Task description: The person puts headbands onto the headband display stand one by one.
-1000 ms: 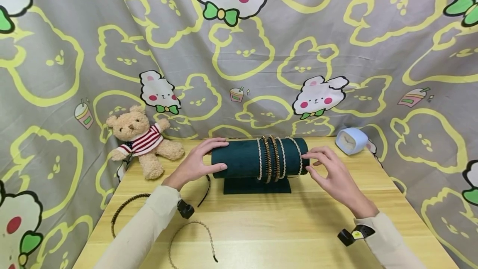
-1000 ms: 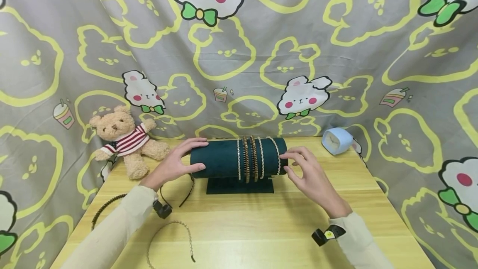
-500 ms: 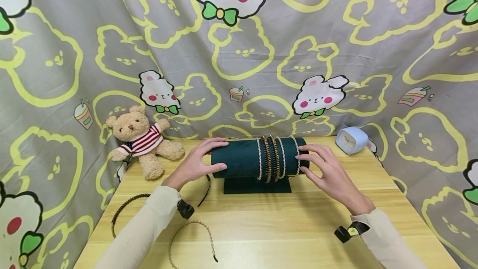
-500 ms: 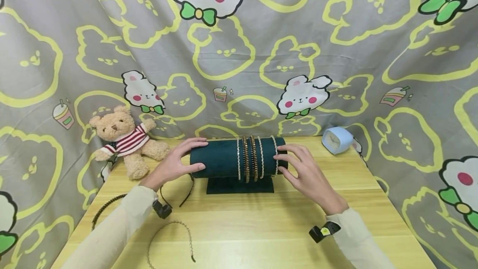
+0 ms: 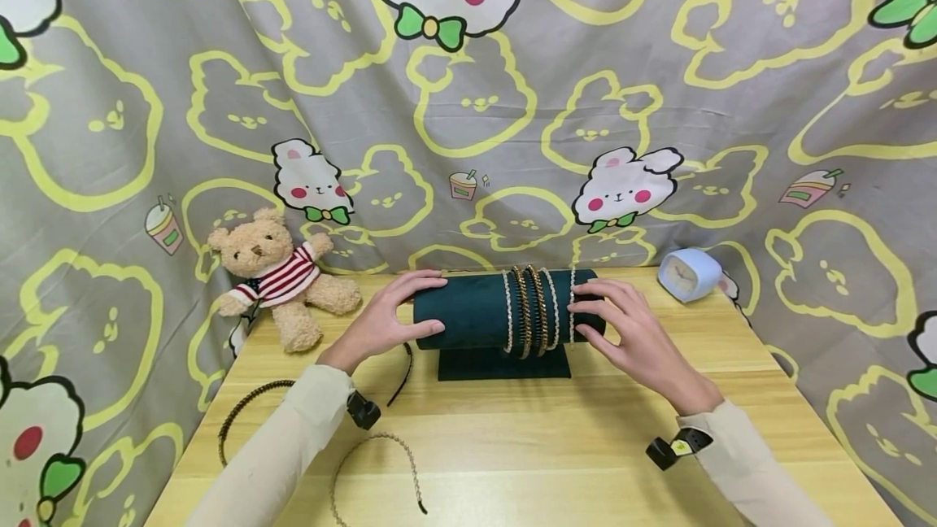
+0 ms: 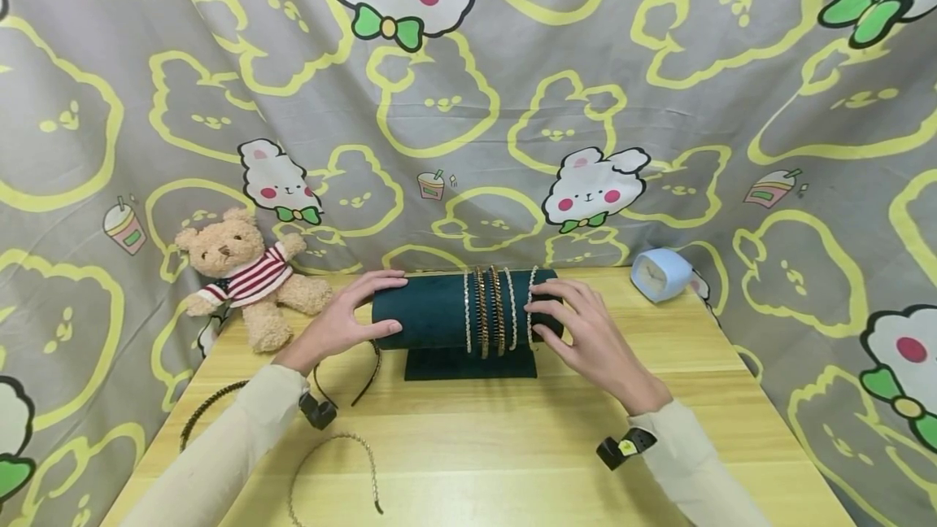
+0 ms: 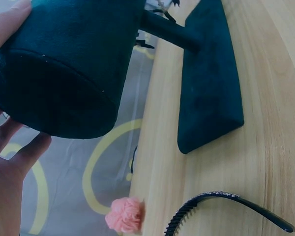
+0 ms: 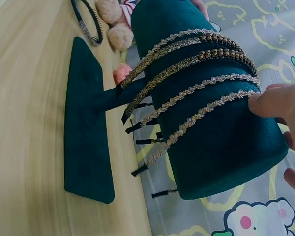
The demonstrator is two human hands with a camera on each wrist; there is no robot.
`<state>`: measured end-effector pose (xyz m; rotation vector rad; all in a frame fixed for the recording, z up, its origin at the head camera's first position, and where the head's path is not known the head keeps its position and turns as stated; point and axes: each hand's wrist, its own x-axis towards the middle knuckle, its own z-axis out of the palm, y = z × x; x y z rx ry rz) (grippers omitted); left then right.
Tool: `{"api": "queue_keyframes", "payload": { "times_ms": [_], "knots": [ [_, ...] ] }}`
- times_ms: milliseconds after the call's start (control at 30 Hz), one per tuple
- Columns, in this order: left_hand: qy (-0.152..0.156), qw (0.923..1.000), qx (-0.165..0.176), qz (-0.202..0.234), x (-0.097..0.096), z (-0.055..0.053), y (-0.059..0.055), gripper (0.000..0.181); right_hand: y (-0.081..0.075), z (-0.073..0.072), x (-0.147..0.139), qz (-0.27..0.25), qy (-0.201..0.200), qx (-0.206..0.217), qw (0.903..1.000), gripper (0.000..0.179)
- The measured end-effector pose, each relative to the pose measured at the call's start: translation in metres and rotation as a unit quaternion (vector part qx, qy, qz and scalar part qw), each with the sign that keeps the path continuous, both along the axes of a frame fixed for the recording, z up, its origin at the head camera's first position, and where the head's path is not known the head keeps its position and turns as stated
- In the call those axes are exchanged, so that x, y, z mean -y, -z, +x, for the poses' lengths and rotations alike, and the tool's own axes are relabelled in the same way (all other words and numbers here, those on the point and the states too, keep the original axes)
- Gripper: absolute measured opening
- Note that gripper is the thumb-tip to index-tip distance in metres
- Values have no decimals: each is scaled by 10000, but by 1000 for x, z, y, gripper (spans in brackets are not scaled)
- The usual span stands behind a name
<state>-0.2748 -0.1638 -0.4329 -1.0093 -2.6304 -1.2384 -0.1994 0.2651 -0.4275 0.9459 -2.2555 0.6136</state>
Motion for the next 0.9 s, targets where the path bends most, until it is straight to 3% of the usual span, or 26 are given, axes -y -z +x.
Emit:
{"api": "queue_keyframes", "payload": {
  "times_ms": [167,533,900],
  "knots": [
    [2,10000,27,-16,0,1,-2,66,3,-2,0,-21,27,-62,10000,33],
    [36,10000,10,-3,0,0,-2,66,0,-2,1,311,363,-108,9988,36],
    [49,10000,-26,23,1,0,-1,66,-2,-3,4,372,197,-139,9990,31]
  ]
}}
